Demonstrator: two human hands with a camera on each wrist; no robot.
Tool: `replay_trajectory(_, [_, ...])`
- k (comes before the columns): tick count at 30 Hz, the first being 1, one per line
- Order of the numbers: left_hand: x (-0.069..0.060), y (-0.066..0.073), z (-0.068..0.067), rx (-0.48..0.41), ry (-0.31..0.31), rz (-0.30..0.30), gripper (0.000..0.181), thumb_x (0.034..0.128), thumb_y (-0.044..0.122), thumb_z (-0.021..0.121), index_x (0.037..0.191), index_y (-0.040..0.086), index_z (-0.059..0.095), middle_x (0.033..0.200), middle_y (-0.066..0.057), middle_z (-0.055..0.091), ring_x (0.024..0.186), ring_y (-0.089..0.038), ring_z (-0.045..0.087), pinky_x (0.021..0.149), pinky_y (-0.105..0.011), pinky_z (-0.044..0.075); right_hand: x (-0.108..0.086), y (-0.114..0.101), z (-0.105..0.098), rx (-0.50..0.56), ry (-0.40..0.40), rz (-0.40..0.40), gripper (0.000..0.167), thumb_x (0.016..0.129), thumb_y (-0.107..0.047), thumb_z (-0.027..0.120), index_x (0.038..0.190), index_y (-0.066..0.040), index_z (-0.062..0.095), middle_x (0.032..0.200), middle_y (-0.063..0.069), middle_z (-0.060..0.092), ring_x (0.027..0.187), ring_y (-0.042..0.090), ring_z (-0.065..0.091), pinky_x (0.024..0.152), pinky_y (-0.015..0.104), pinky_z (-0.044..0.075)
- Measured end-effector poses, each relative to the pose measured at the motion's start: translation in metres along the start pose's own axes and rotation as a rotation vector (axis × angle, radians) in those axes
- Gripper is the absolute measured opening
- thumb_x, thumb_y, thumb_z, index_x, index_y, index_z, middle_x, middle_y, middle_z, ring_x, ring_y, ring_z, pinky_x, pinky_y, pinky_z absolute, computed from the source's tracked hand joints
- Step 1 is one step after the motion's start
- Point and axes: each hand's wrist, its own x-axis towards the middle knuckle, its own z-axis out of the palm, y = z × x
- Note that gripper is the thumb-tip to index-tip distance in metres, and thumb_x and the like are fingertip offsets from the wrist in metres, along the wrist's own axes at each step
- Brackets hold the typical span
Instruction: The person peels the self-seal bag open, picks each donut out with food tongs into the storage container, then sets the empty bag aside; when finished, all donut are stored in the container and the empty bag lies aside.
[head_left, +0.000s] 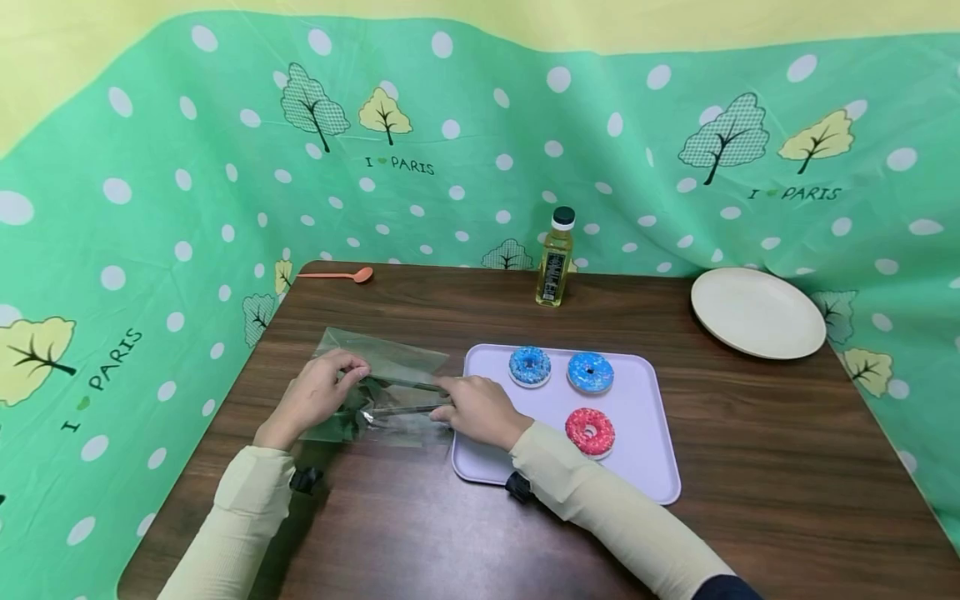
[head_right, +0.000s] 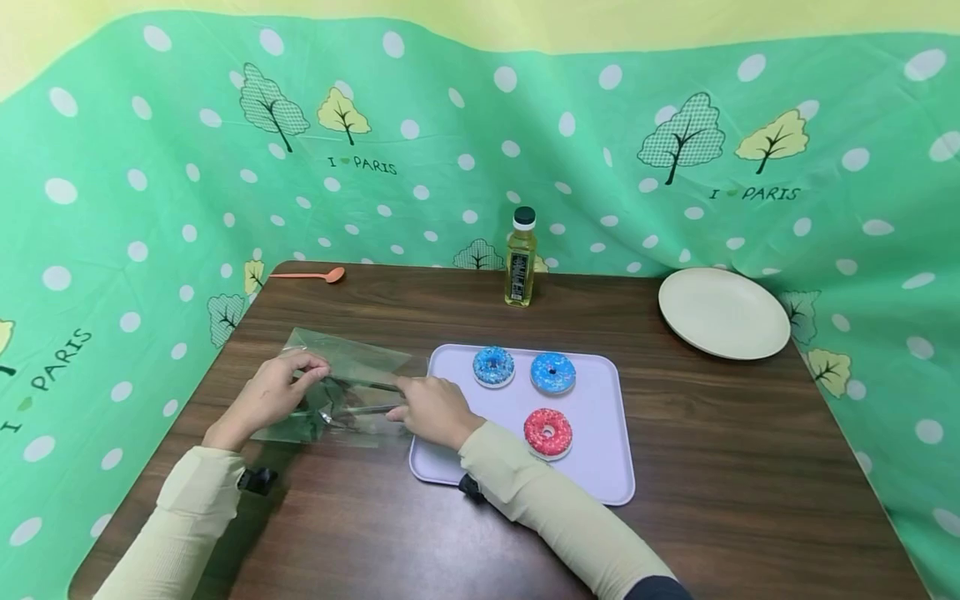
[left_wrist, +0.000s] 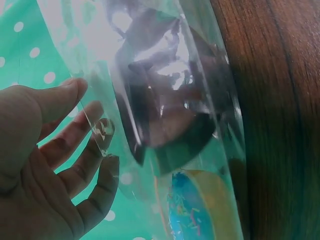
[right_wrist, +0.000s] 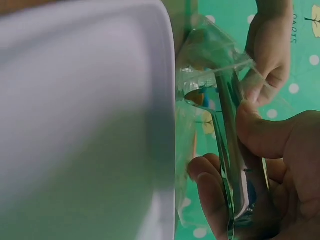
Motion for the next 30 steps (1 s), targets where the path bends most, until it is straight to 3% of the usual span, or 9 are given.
replay_trajectory(6, [0.002,0.000,0.000,-0.001,-0.005,0.010,0.019,0.1039,0.027,0.059,0.107,0.015,0.074,0.115,-0.005,0.066,0.108,-0.029,0.063,0.085,-0.052,0.051,0.009,-0.003,0.004,-0.009,-0.036,0.015,0.052,0.093,-0.038,0.073,0.137,-0.011,0.063,0.121,0.005,0.071,0.098,0.024,0.069,0.080,0.046,0.055])
replay_trajectory(17, [0.002,0.001,0.001,0.002,-0.021,0.013,0.020,0.1043,0.026,0.058,0.109,0.013,0.073,0.116,-0.006,0.066,0.111,-0.030,0.062,0.088,-0.053,0.051,0.023,-0.010,0.014,-0.005,-0.081,0.038,0.050,0.091,-0.042,0.075,0.131,-0.014,0.066,0.114,0.003,0.072,0.098,0.018,0.069,0.073,0.039,0.056])
replay_trajectory(23, [0.002,0.001,0.002,0.003,-0.021,0.023,0.022,0.1045,0.025,0.058,0.111,0.010,0.073,0.116,-0.008,0.066,0.109,-0.030,0.063,0.087,-0.051,0.052,0.026,-0.016,0.012,-0.059,-0.115,0.008,0.037,0.091,-0.040,0.075,0.117,-0.014,0.069,0.091,-0.001,0.071,0.084,0.017,0.068,0.065,0.039,0.053])
replay_trajectory(27, [0.001,0.000,0.002,0.008,-0.016,0.025,0.023,0.1042,0.025,0.058,0.112,0.009,0.073,0.115,-0.008,0.067,0.108,-0.030,0.063,0.087,-0.052,0.052,0.026,-0.019,0.012,-0.085,-0.085,-0.023,0.027,0.091,-0.038,0.075,0.100,-0.013,0.069,0.069,-0.007,0.057,0.069,0.013,0.061,0.059,0.036,0.049])
replay_trajectory(30, [0.001,0.000,0.003,0.005,-0.015,0.026,0.022,0.1042,0.024,0.059,0.111,0.009,0.073,0.115,-0.008,0.067,0.107,-0.030,0.063,0.087,-0.051,0.051,0.024,-0.020,0.012,-0.086,-0.066,-0.036,0.024,0.092,-0.036,0.075,0.094,-0.014,0.067,0.064,-0.009,0.050,0.063,0.012,0.058,0.057,0.034,0.047])
